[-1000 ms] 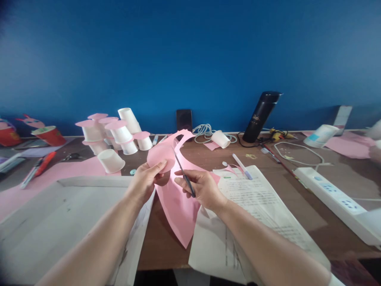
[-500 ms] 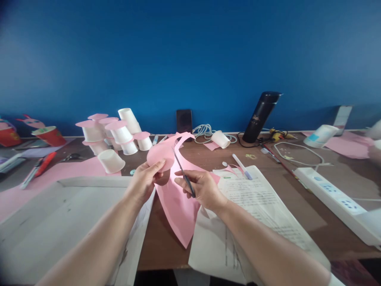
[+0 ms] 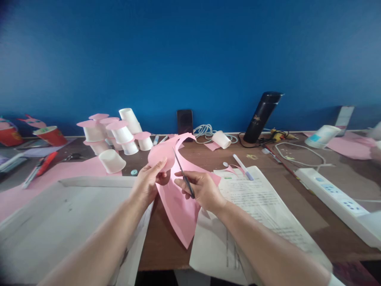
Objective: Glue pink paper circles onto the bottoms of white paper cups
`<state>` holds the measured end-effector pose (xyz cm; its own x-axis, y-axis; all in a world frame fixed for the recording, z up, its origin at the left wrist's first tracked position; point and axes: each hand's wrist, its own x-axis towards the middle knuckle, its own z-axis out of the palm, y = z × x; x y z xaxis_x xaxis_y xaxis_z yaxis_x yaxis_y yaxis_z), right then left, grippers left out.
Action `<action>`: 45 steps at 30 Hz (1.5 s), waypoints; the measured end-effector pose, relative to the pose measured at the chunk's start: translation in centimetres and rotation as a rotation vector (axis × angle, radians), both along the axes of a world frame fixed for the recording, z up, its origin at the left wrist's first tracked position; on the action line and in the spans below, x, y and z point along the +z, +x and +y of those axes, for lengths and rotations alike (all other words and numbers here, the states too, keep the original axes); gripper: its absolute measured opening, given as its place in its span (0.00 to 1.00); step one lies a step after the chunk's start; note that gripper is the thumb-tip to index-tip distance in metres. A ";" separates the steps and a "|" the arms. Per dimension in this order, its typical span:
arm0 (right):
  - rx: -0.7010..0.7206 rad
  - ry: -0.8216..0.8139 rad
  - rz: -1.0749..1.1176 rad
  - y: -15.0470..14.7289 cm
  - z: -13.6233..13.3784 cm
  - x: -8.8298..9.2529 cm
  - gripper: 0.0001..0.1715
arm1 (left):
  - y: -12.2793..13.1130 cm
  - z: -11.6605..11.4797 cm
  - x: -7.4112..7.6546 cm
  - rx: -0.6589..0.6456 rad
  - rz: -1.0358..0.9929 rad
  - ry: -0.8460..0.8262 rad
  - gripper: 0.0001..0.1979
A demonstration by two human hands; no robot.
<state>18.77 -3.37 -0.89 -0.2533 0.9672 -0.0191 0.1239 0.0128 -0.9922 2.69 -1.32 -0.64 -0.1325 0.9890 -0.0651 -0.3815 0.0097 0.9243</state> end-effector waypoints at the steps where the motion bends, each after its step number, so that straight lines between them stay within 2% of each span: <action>1: 0.007 -0.004 -0.008 0.0 0.0 -0.1 0.26 | 0.0 0.0 0.1 0.011 0.014 -0.021 0.19; 6: 0.022 -0.026 -0.007 0.1 0.1 -0.2 0.25 | -0.4 -0.1 0.1 0.046 0.144 -0.062 0.20; 12: 0.015 -0.005 0.002 0.3 0.1 -0.1 0.25 | -0.7 -0.1 -0.3 -0.004 0.225 -0.038 0.20; 27: 0.005 0.032 0.018 0.1 0.0 -0.5 0.24 | -0.7 -0.1 -0.1 -0.009 0.188 -0.045 0.19; 45: -0.016 0.008 -0.020 0.1 -0.2 0.1 0.25 | -0.9 0.0 0.0 -0.011 0.187 -0.066 0.19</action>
